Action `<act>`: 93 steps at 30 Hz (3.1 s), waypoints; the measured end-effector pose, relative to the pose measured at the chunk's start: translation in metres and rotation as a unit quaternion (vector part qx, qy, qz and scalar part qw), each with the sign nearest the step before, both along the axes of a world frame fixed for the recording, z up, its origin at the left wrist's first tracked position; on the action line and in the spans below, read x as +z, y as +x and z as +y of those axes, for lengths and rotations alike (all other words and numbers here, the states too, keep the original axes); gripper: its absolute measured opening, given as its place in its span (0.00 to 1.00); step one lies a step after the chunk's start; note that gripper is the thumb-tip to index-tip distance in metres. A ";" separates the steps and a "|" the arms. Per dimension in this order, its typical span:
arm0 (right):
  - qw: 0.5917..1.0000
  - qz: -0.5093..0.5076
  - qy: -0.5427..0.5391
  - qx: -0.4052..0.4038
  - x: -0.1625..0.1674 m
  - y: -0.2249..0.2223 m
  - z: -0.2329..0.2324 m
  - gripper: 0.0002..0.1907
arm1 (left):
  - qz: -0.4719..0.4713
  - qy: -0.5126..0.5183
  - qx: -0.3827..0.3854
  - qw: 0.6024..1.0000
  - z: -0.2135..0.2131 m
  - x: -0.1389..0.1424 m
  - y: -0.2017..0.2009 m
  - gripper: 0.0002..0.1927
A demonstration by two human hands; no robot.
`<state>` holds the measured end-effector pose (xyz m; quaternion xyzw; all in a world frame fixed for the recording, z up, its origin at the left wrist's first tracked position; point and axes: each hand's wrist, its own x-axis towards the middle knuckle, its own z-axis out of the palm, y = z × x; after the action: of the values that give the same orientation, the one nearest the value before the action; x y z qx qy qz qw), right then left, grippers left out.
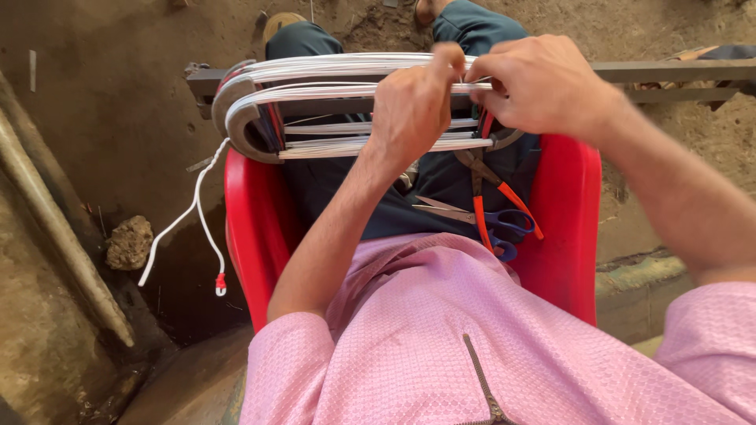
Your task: The person sits on a red plastic chair with a bundle of white cables across their lap and ties the bundle together using a white cord, pulling and knotting the cord at several points along the bundle. They briefly pick up pliers and hold them, with scissors and pliers resting on their lap.
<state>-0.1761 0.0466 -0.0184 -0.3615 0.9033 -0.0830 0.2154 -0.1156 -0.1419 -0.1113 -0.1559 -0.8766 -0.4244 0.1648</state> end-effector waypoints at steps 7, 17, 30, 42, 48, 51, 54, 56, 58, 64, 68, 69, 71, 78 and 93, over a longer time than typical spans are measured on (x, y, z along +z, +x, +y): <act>0.964 0.128 -0.232 0.007 -0.026 0.030 0.009 0.12 | -0.053 0.023 0.145 0.988 0.020 -0.003 -0.009 0.08; 0.990 -0.058 -0.122 -0.040 -0.019 0.008 0.006 0.20 | -0.055 0.071 0.014 0.996 -0.002 0.012 0.004 0.14; 0.964 -0.264 0.027 -0.025 -0.027 -0.033 -0.001 0.15 | 0.096 -0.043 -0.075 0.992 -0.014 0.008 0.021 0.17; 0.979 -0.156 0.041 -0.122 0.000 -0.040 0.052 0.18 | -0.064 0.100 -0.086 0.989 -0.025 0.026 0.011 0.07; 0.937 -0.241 -0.061 -0.244 0.016 -0.025 0.082 0.16 | -0.102 0.143 -0.103 0.979 -0.036 0.026 -0.001 0.09; 0.868 -0.360 -0.207 -0.274 0.005 -0.007 0.066 0.13 | -0.212 0.247 -0.177 0.929 -0.040 0.023 -0.007 0.05; 0.789 -0.421 -0.320 -0.313 -0.022 0.010 0.033 0.10 | -0.265 0.263 -0.167 0.912 -0.044 0.022 -0.010 0.08; 0.850 -0.317 -0.313 -0.282 -0.037 0.021 0.013 0.10 | -0.271 0.287 -0.177 0.902 -0.045 0.022 -0.014 0.09; 0.874 -0.252 -0.343 -0.235 -0.047 0.031 -0.005 0.10 | -0.283 0.330 -0.191 0.880 -0.046 0.021 -0.017 0.10; 0.823 -0.253 -0.442 -0.251 -0.050 0.048 -0.026 0.06 | -0.307 0.378 -0.196 0.851 -0.044 0.013 -0.022 0.10; 0.795 -0.267 -0.442 -0.318 -0.047 0.049 -0.011 0.06 | -0.300 0.274 -0.204 0.891 -0.044 0.013 -0.023 0.06; 0.786 -0.278 -0.453 -0.317 -0.047 0.049 -0.008 0.05 | -0.290 0.246 -0.206 0.902 -0.044 0.014 -0.023 0.08; 0.779 -0.267 -0.465 -0.324 -0.046 0.052 -0.003 0.05 | -0.261 0.253 -0.208 0.908 -0.041 0.017 -0.019 0.10; 0.899 0.044 -0.350 -0.258 -0.036 0.053 -0.008 0.04 | -0.165 0.183 -0.134 0.960 -0.033 0.027 -0.007 0.06; 0.908 -0.093 -0.339 -0.226 -0.038 0.040 0.012 0.05 | -0.166 0.201 -0.087 0.962 -0.023 0.019 -0.006 0.06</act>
<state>-0.1360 0.0585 -0.0565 -0.1895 0.8541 -0.4641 0.1387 -0.1215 -0.1645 -0.0919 -0.1223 -0.7715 -0.6243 0.0075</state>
